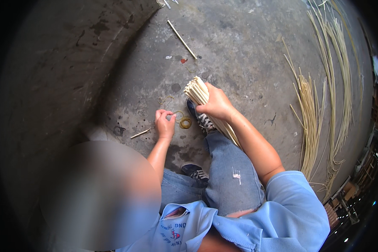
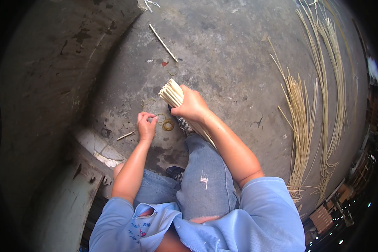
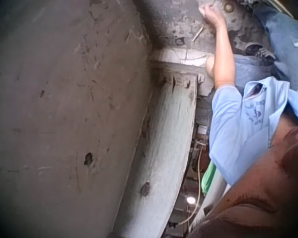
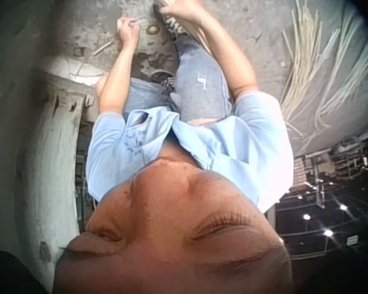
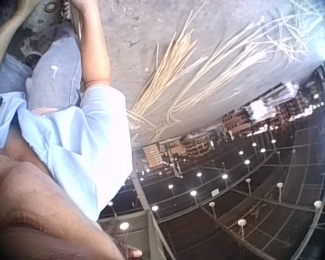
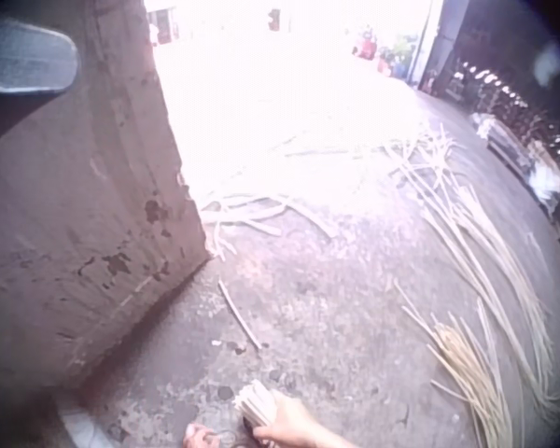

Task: The person gathers thin wooden sticks from the floor, aligns them into bundles, and secures them with rubber bands. The person repeatedly picks up sticks, aligns them, and ties them into bundles while sitting on the floor.

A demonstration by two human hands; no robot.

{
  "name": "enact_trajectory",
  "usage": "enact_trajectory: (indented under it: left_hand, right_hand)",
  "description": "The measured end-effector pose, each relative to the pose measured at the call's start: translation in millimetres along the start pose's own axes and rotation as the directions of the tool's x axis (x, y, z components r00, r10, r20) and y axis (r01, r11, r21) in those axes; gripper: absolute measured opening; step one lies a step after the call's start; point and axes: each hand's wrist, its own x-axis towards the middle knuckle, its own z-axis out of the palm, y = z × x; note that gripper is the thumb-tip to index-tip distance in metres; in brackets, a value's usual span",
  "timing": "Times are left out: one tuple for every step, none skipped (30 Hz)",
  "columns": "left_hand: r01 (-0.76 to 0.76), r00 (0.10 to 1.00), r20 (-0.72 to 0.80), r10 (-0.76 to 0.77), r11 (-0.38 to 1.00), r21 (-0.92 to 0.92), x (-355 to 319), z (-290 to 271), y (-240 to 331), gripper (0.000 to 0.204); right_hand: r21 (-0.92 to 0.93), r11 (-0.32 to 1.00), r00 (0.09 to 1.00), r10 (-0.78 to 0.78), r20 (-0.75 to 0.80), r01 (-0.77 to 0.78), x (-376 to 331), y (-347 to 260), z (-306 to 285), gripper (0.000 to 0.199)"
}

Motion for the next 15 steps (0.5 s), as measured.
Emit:
enact_trajectory:
  left_hand:
    - [0.014,1.0,-0.001,-0.014,0.999,0.035,-2,3,-2,0.015]
    - [0.028,1.0,0.008,-0.028,0.998,0.059,-4,9,3,0.015]
    - [0.042,0.999,0.017,-0.043,0.996,0.084,-6,15,7,0.016]
    - [0.158,0.984,0.073,-0.161,0.987,0.038,-6,19,11,0.014]
    - [0.129,0.989,0.065,-0.134,0.989,0.077,-6,20,11,0.014]
    - [0.101,0.992,0.058,-0.108,0.988,0.116,-7,20,11,0.014]
    - [0.073,0.995,0.051,-0.082,0.985,0.155,-7,20,11,0.014]
    - [0.052,0.997,0.053,-0.061,0.985,0.166,-7,20,10,0.014]
    - [0.031,0.998,0.053,-0.041,0.984,0.177,-7,18,9,0.015]
    - [0.01,0.998,0.054,-0.021,0.982,0.19,-8,15,7,0.015]
    - [-0.023,1.0,0.023,0.02,0.985,0.17,-7,12,7,0.015]
    - [-0.058,0.998,-0.009,0.061,0.986,0.154,-5,8,6,0.014]
    - [-0.095,0.994,-0.042,0.102,0.985,0.142,-3,2,5,0.013]
    - [-0.066,0.998,-0.01,0.067,0.995,0.077,-1,-4,7,0.013]
    - [-0.041,0.999,0.029,0.041,0.999,0.002,3,-8,14,0.014]
  right_hand:
    - [0.009,1.0,1.0,-0.007,0.002,0.007,1,-2,1,0.056]
    - [0.011,1.0,1.0,-0.001,-0.003,0.001,0,0,0,0.057]
    - [0.013,1.0,1.0,0.004,-0.006,-0.004,0,1,-1,0.057]
    - [0.016,1.0,1.0,0.006,-0.011,-0.006,-1,3,-2,0.057]
    - [0.024,1.0,1.0,0.001,-0.011,-0.001,-1,3,-2,0.057]
    - [0.032,0.999,1.0,-0.004,-0.011,0.005,-1,2,-1,0.057]
    - [0.022,1.0,1.0,-0.005,-0.008,0.005,-1,2,-1,0.057]
    - [0.014,1.0,1.0,-0.007,-0.006,0.007,0,2,0,0.057]
    - [0.007,1.0,1.0,-0.01,-0.004,0.01,1,1,1,0.057]
    - [0.008,1.0,1.0,-0.017,-0.003,0.017,1,0,3,0.057]
    - [0.006,1.0,1.0,-0.023,-0.004,0.023,1,0,3,0.057]
    - [0.006,1.0,1.0,-0.03,-0.006,0.03,2,-1,4,0.057]
    - [0.006,1.0,0.999,-0.031,-0.007,0.031,3,-3,6,0.058]
    - [0.002,1.0,1.0,-0.027,-0.009,0.027,3,-4,7,0.059]
    - [-0.008,1.0,1.0,-0.018,-0.021,0.018,3,-2,5,0.059]
